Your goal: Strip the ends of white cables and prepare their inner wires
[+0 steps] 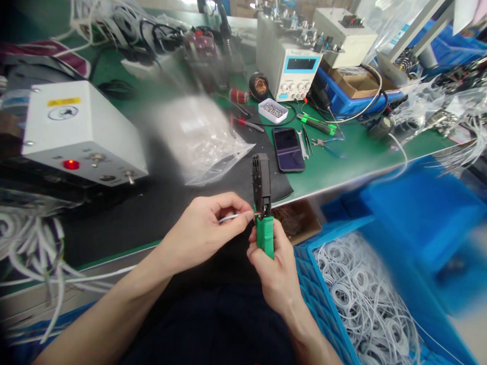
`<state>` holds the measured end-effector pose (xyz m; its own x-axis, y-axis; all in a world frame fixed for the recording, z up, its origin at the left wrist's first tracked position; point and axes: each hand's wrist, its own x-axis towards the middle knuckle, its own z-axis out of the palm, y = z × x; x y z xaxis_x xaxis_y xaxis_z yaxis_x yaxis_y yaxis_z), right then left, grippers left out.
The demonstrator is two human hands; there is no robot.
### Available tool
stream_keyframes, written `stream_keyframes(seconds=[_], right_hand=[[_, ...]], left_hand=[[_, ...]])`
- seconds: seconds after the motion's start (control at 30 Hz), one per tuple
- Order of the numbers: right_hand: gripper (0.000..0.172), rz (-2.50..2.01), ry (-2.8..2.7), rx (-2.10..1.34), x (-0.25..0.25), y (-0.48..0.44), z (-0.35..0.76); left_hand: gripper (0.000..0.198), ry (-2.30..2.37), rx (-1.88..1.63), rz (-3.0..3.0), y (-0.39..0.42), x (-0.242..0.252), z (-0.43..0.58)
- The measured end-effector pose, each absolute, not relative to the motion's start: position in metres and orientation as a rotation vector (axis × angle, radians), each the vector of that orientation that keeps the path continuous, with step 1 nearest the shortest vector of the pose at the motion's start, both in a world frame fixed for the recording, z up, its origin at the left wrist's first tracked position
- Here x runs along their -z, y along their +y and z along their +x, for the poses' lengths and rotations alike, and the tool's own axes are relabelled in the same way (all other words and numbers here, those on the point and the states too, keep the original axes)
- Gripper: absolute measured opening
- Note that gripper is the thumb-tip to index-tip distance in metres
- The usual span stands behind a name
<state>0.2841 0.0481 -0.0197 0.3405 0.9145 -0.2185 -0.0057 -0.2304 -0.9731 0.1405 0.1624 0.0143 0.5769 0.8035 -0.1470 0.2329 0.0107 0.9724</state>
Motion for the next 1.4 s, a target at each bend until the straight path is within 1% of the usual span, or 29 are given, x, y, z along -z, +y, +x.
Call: stream_keyframes(seconds=[0.3, 0.53, 1.1, 1.4], right_hand=[[0.008, -1.59, -0.933, -0.997, 0.0191, 0.0483, 0.2822], [0.007, -1.577, -0.901, -1.035, 0.026, 0.045, 0.283], [0.006, -1.612, -0.947, -0.991, 0.0224, 0.0454, 0.283], [0.007, -1.682, -0.984, -0.875, 0.0236, 0.0441, 0.2794]], left_hand=[[0.013, 0.91, -0.559, 1.52, 0.1631, -0.0163, 0.1422], [0.013, 0.91, -0.565, 1.541, 0.1628, -0.0163, 0.1425], [0.013, 0.902, -0.562, 1.568, 0.1636, -0.0158, 0.1419], [0.014, 0.892, -0.54, 1.564, 0.1623, -0.0148, 0.1428]])
